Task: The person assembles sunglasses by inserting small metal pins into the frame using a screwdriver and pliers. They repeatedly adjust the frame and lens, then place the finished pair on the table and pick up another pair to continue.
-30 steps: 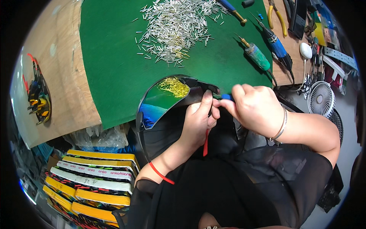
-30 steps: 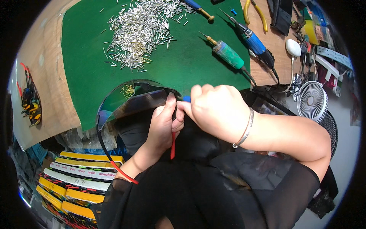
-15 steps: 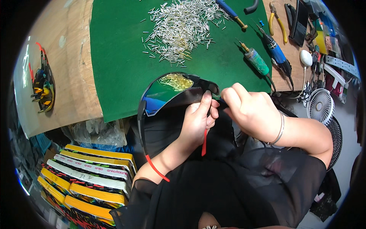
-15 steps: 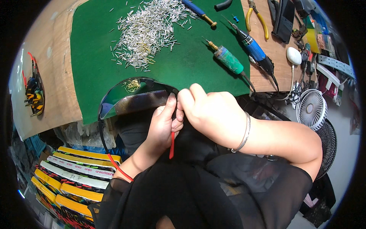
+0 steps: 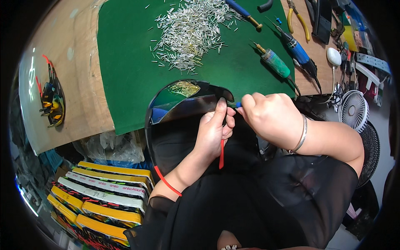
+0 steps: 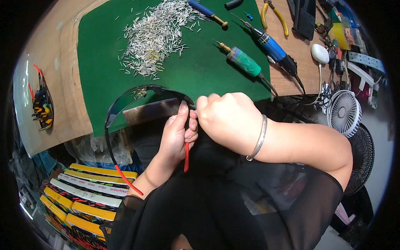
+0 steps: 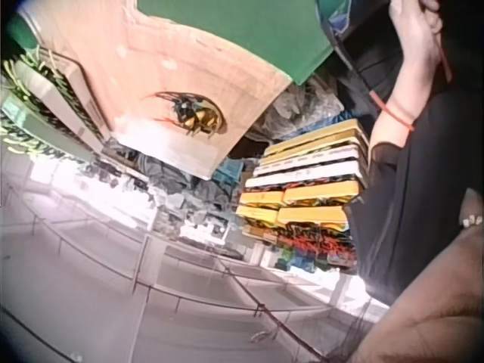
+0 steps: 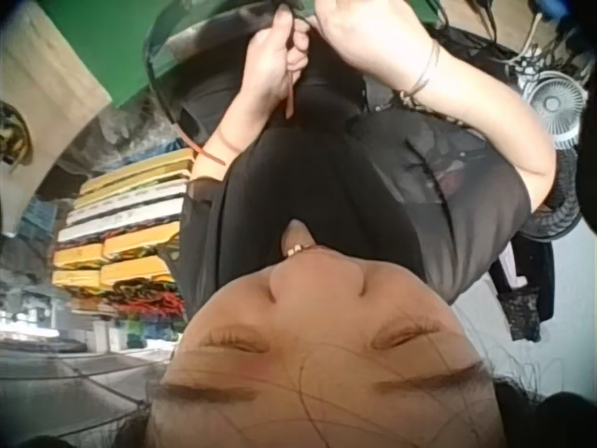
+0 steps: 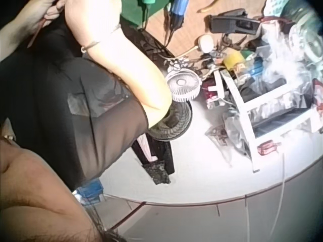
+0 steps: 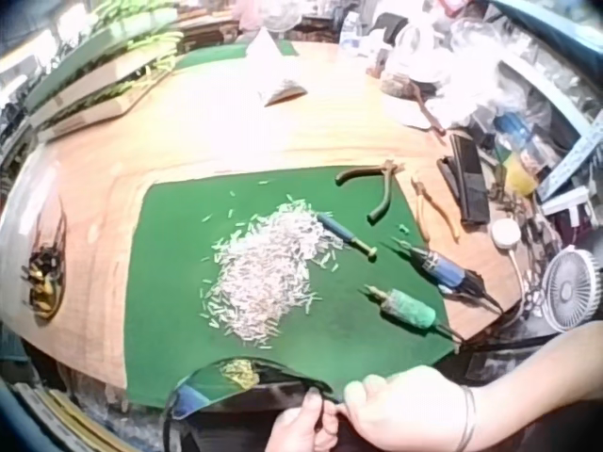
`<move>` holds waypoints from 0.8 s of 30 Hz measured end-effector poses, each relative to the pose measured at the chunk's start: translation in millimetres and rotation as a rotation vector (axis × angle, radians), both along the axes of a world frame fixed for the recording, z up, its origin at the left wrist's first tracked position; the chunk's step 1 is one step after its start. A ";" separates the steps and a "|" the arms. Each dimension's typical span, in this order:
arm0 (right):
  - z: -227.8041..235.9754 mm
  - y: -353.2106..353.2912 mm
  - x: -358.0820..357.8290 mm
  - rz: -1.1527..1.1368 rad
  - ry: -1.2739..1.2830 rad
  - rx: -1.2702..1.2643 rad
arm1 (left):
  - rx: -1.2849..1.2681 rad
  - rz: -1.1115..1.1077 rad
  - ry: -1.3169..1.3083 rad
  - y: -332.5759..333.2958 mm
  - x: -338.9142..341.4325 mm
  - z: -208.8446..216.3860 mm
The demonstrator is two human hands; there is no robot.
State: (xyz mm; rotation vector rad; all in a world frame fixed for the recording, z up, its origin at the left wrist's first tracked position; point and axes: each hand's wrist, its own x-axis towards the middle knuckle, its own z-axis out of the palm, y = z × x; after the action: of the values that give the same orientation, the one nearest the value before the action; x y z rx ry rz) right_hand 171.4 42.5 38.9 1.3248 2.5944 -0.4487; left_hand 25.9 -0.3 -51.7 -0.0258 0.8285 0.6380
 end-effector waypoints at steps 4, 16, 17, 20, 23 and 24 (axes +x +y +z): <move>5.1 3.6 -2.6 -0.011 0.044 0.009 | -0.024 0.011 0.020 0.1 1.1 1.5; -0.8 -1.7 3.3 -0.002 0.015 -0.055 | -0.040 0.013 0.030 0.5 0.8 2.0; -0.5 -1.7 3.7 0.008 0.028 -0.028 | -0.037 0.014 0.032 1.0 1.4 3.1; 5.9 3.8 -1.7 0.024 0.097 0.039 | -0.025 0.006 0.018 0.4 0.2 1.3; 3.0 2.8 -0.6 -0.064 0.097 -0.012 | -0.036 -0.001 0.035 0.7 0.2 2.3; 0.6 0.7 0.8 -0.036 0.069 -0.010 | -0.046 -0.005 0.048 1.3 0.3 3.0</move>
State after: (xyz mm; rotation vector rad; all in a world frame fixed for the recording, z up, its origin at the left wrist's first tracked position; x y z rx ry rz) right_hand 172.2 43.1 39.5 1.3783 2.6236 -0.5215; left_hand 26.3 1.0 -48.6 -0.0499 0.8896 0.6173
